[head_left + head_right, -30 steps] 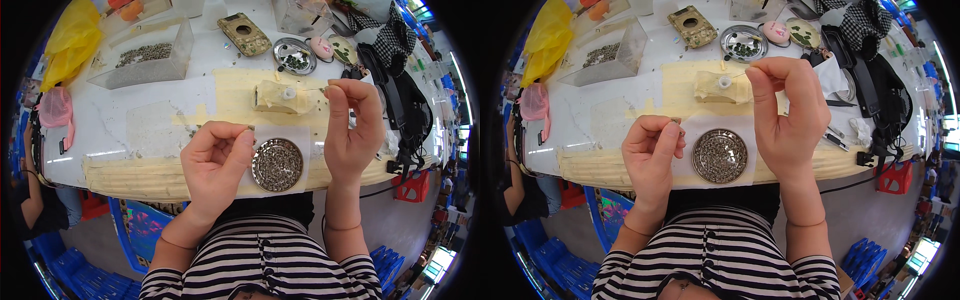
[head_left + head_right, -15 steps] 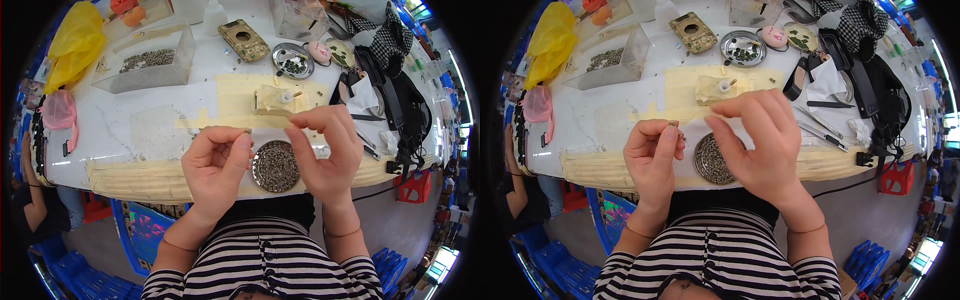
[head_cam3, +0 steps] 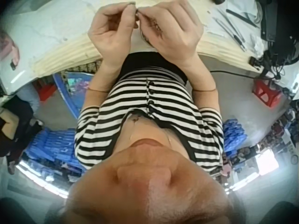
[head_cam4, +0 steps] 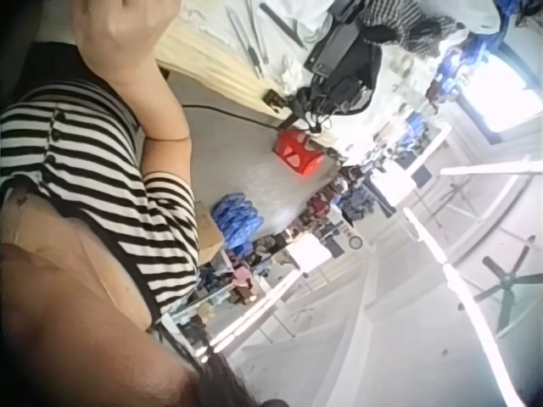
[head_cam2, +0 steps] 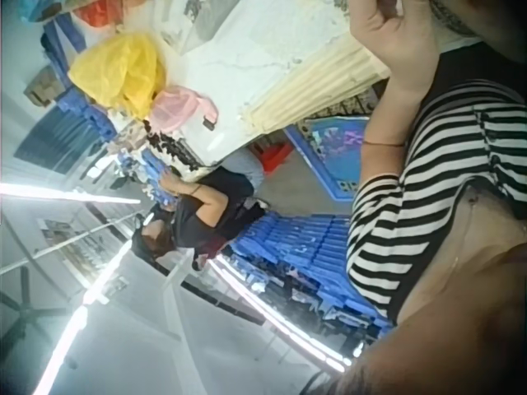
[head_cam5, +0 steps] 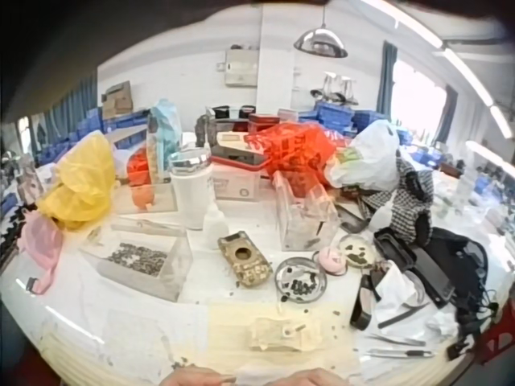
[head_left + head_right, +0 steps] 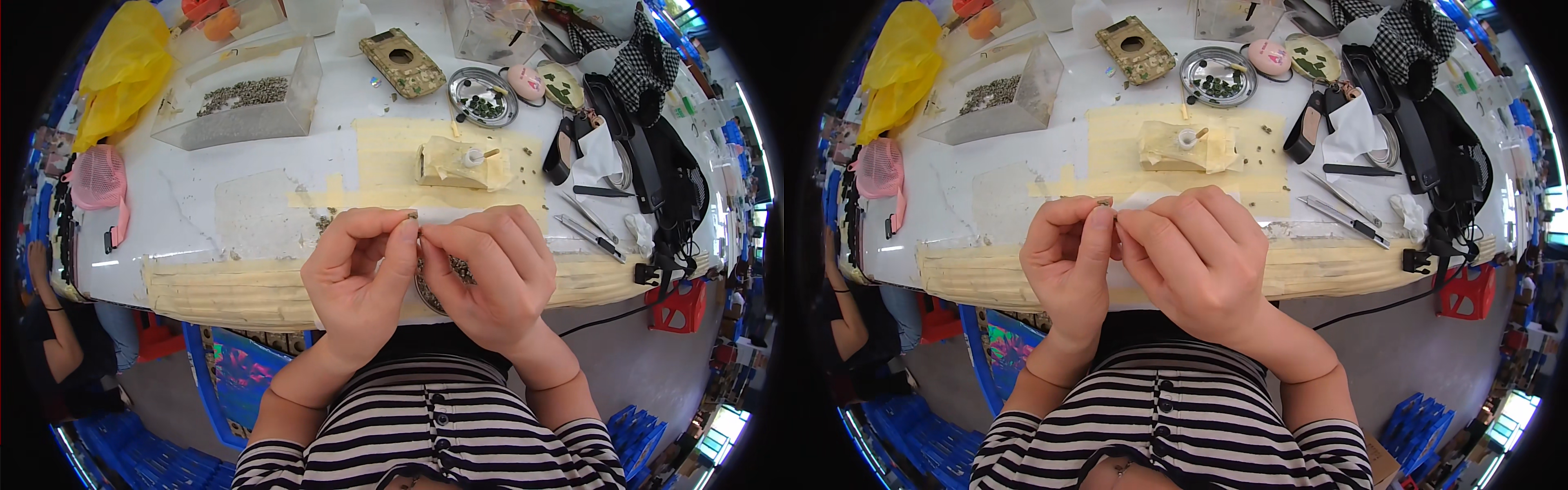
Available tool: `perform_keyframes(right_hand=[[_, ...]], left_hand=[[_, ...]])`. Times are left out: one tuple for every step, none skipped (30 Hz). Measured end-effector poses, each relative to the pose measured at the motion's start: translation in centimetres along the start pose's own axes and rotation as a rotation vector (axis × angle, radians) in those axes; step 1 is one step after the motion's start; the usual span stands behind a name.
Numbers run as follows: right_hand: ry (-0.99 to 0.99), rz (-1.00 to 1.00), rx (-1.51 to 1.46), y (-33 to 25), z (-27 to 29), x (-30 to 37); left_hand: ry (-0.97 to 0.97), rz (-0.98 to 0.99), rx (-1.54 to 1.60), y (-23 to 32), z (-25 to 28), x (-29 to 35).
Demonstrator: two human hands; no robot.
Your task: Assembling small metal components on a workbench.
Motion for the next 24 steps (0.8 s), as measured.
perform_keyframes(right_hand=[[0.005, -0.001, 0.003, 0.0, 0.0, 0.0], [0.01, -0.003, 0.006, 0.1, -0.1, 0.1], [0.016, -0.003, 0.009, 0.1, -0.2, 0.1], [0.019, -0.004, 0.009, 0.1, -0.2, 0.1], [0.023, -0.006, 0.01, 0.1, -0.2, 0.1], [0.025, -0.007, 0.01, 0.1, -0.2, 0.1], [0.019, -0.019, 0.0, 0.2, -0.2, 0.1], [0.013, -0.031, -0.011, 0.3, -0.2, 0.1], [0.007, -0.043, -0.021, 0.3, -0.2, 0.0], [0.002, -0.068, -0.05, 0.6, -0.1, -0.1], [-0.004, -0.093, -0.079, 0.9, 0.1, -0.2], [-0.008, -0.119, -0.107, 1.2, 0.3, -0.2], [0.002, -0.125, -0.118, 1.4, 0.6, -0.2], [0.013, -0.131, -0.128, 1.7, 0.8, -0.3], [0.024, -0.136, -0.138, 1.9, 0.9, -0.4], [0.013, -0.152, -0.202, 2.1, 0.9, -0.5], [0.003, -0.147, -0.224, 2.0, 1.0, -0.6], [-0.008, -0.141, -0.248, 1.8, 1.0, -0.6], [-0.018, -0.135, -0.273, 1.7, 0.9, -0.7], [-0.023, -0.138, -0.279, 1.7, 0.8, -0.5], [-0.029, -0.143, -0.284, 1.7, 0.6, -0.3], [-0.034, -0.148, -0.289, 1.7, 0.5, -0.1], [-0.035, -0.143, -0.284, 1.8, 0.4, 0.0], [-0.035, -0.139, -0.28, 1.8, 0.4, 0.0]], left_hand=[[0.005, 0.011, 0.008, 0.0, 0.0, 0.0], [0.008, 0.021, 0.016, -0.1, 0.0, 0.0], [0.01, 0.029, 0.024, -0.1, 0.0, 0.0], [0.012, 0.038, 0.031, -0.2, 0.0, 0.0], [0.016, 0.041, 0.035, -0.2, 0.0, 0.0], [0.021, 0.044, 0.04, -0.2, 0.0, 0.0], [0.025, 0.047, 0.045, -0.3, 0.0, 0.0], [0.021, 0.062, 0.083, -0.4, 0.0, 0.0], [0.016, 0.076, 0.121, -0.5, 0.0, -0.1], [0.012, 0.09, 0.159, -0.6, 0.0, -0.1], [0.011, 0.115, 0.139, -0.8, 0.1, -0.1], [0.009, 0.14, 0.12, -0.9, 0.3, -0.1], [0.006, 0.165, 0.101, -1.1, 0.4, 0.0], [-0.001, 0.179, 0.11, -1.1, 0.3, 0.0], [-0.009, 0.193, 0.119, -1.2, 0.2, 0.0], [-0.016, 0.207, 0.128, -1.3, 0.1, 0.0], [-0.022, 0.209, 0.14, -1.3, 0.0, 0.0], [-0.028, 0.211, 0.151, -1.4, 0.0, 0.0], [-0.034, 0.212, 0.162, -1.5, -0.1, 0.0], [-0.044, 0.206, 0.152, -1.5, -0.1, 0.0], [-0.056, 0.202, 0.143, -1.6, -0.2, -0.1], [-0.067, 0.198, 0.133, -1.6, -0.3, -0.1], [-0.067, 0.198, 0.125, -1.6, -0.3, 0.0], [-0.066, 0.198, 0.116, -1.6, -0.4, 0.0]])
Point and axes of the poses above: each hand's wrist, its own x-axis away from the middle knuckle, its own z-axis out of the back of the hand, y = z × x, the point moved 9 cm from there along -x, towards the middle knuckle, and after that the axes turned 4 degrees about x, right-handed, at the moved point
